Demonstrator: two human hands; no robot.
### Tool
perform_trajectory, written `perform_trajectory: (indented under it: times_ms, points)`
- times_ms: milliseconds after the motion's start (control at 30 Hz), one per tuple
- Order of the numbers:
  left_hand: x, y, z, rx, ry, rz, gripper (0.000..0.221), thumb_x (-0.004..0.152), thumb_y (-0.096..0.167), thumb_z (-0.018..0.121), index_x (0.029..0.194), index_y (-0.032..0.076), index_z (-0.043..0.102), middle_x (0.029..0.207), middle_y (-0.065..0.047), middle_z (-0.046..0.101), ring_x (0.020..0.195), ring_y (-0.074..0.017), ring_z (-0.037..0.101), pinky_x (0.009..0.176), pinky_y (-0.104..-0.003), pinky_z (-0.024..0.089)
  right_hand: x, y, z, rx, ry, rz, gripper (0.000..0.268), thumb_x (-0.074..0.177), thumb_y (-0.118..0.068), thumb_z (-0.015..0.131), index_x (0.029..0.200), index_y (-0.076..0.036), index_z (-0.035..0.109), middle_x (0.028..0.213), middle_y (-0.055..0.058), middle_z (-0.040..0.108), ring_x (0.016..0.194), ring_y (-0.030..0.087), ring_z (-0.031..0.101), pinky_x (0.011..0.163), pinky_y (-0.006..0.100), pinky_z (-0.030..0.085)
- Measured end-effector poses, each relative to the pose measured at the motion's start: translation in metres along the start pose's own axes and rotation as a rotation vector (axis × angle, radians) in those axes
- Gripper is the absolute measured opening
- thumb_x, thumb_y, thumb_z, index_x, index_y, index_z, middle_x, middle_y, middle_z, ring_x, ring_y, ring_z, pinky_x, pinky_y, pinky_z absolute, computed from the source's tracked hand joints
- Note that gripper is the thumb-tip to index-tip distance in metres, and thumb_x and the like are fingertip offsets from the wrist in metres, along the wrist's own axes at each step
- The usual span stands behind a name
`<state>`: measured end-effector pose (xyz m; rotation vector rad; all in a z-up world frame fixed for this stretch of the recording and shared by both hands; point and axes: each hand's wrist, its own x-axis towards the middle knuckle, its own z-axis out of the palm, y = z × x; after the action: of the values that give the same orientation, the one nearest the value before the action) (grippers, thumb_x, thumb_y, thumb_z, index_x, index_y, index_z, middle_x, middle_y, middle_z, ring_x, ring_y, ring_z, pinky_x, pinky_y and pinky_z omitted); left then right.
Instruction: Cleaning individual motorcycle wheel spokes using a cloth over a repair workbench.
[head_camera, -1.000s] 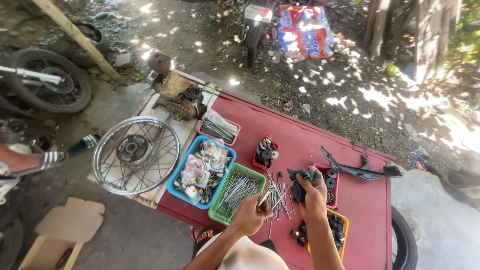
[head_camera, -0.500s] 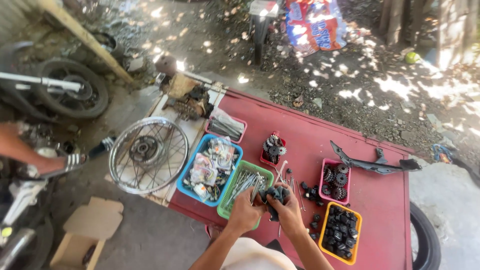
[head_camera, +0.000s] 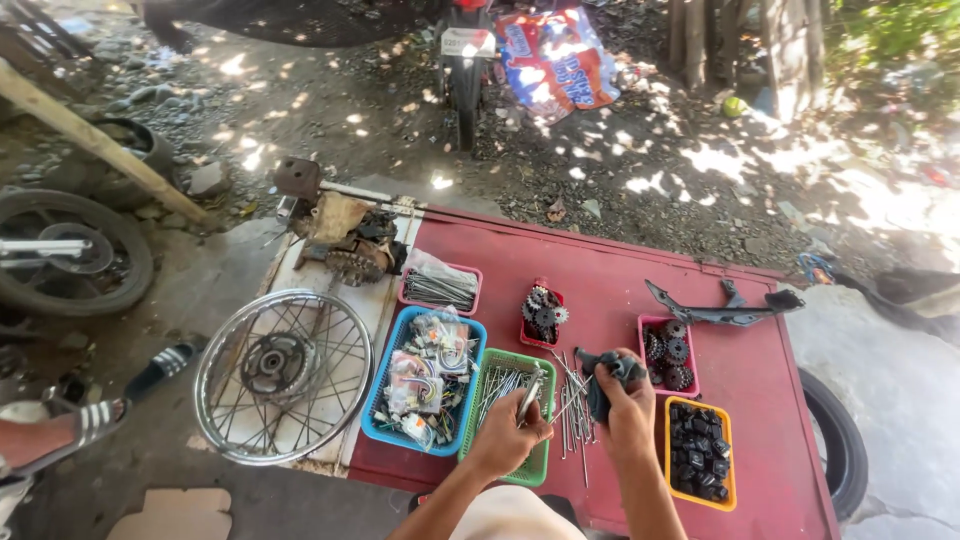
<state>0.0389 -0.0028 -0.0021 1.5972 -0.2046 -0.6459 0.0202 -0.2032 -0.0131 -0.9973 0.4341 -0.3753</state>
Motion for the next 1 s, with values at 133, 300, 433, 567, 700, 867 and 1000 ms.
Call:
perform_trajectory:
  times_ms: [133, 300, 433, 567, 700, 867, 1000]
  points:
    - [0.011, -0.006, -0.023, -0.050, -0.039, 0.004, 0.031, 0.084, -0.004, 0.081, 0.080, 0.011, 0.054, 0.072, -0.004, 0.059, 0.062, -0.0133, 0.054, 0.060, -0.027, 0.053, -0.030, 0.021, 0.014, -0.048, 0.069, 0.045, 0.041, 0.091, 0.005, 0.066, 0.129, -0.006, 0.055, 0.100, 0.010, 0.065, 0.079, 0.015, 0.063, 0.065, 0.024, 0.052]
    - [0.007, 0.015, -0.032, -0.024, -0.053, -0.028, 0.037, 0.079, -0.002, 0.087, 0.080, 0.010, 0.051, 0.069, -0.003, 0.060, 0.060, -0.0117, 0.052, 0.058, -0.027, 0.048, -0.059, 0.025, 0.024, -0.168, 0.024, 0.075, 0.041, 0.088, 0.003, 0.070, 0.126, -0.003, 0.057, 0.096, 0.011, 0.068, 0.070, 0.013, 0.060, 0.055, 0.022, 0.048]
    - [0.008, -0.010, -0.014, 0.048, -0.161, 0.063, 0.031, 0.088, -0.001, 0.078, 0.080, 0.013, 0.052, 0.071, -0.001, 0.056, 0.061, -0.0129, 0.049, 0.058, -0.029, 0.047, -0.037, 0.001, 0.002, -0.236, 0.096, 0.050, 0.045, 0.085, 0.003, 0.072, 0.126, -0.007, 0.057, 0.099, 0.017, 0.067, 0.067, 0.019, 0.062, 0.050, 0.027, 0.052]
    - [0.005, -0.010, 0.001, -0.079, -0.238, 0.010, 0.021, 0.091, -0.003, 0.070, 0.083, 0.008, 0.054, 0.077, -0.007, 0.063, 0.088, -0.0262, 0.078, 0.081, -0.038, 0.064, -0.022, -0.029, 0.000, -0.170, 0.115, -0.053, 0.041, 0.091, 0.000, 0.068, 0.130, -0.007, 0.058, 0.103, 0.011, 0.068, 0.074, 0.014, 0.062, 0.058, 0.023, 0.053]
    - [0.012, -0.016, 0.018, -0.254, -0.054, 0.030, 0.023, 0.089, -0.007, 0.069, 0.081, 0.010, 0.055, 0.076, -0.005, 0.062, 0.075, -0.0189, 0.067, 0.084, -0.040, 0.066, -0.018, -0.030, 0.002, -0.213, -0.053, 0.150, 0.057, 0.090, 0.005, 0.061, 0.144, -0.010, 0.050, 0.118, 0.027, 0.061, 0.081, 0.026, 0.065, 0.058, 0.029, 0.060]
    - [0.004, 0.000, 0.027, -0.158, 0.137, 0.045, 0.025, 0.091, -0.005, 0.070, 0.079, 0.009, 0.053, 0.075, -0.004, 0.058, 0.067, -0.0155, 0.053, 0.071, -0.033, 0.056, -0.030, -0.023, 0.005, -0.553, -0.191, 0.261, 0.032, 0.091, -0.007, 0.065, 0.121, -0.009, 0.075, 0.086, 0.014, 0.069, 0.059, 0.015, 0.057, 0.046, 0.023, 0.045]
    - [-0.006, -0.024, 0.048, -0.056, 0.241, 0.019, 0.019, 0.091, 0.003, 0.075, 0.087, 0.007, 0.057, 0.077, -0.007, 0.057, 0.079, -0.0225, 0.060, 0.077, -0.042, 0.048, -0.026, 0.002, -0.007, -0.696, -0.313, 0.195, 0.010, 0.089, -0.019, 0.079, 0.092, -0.010, 0.082, 0.059, 0.009, 0.070, 0.048, 0.015, 0.062, 0.038, 0.027, 0.052]
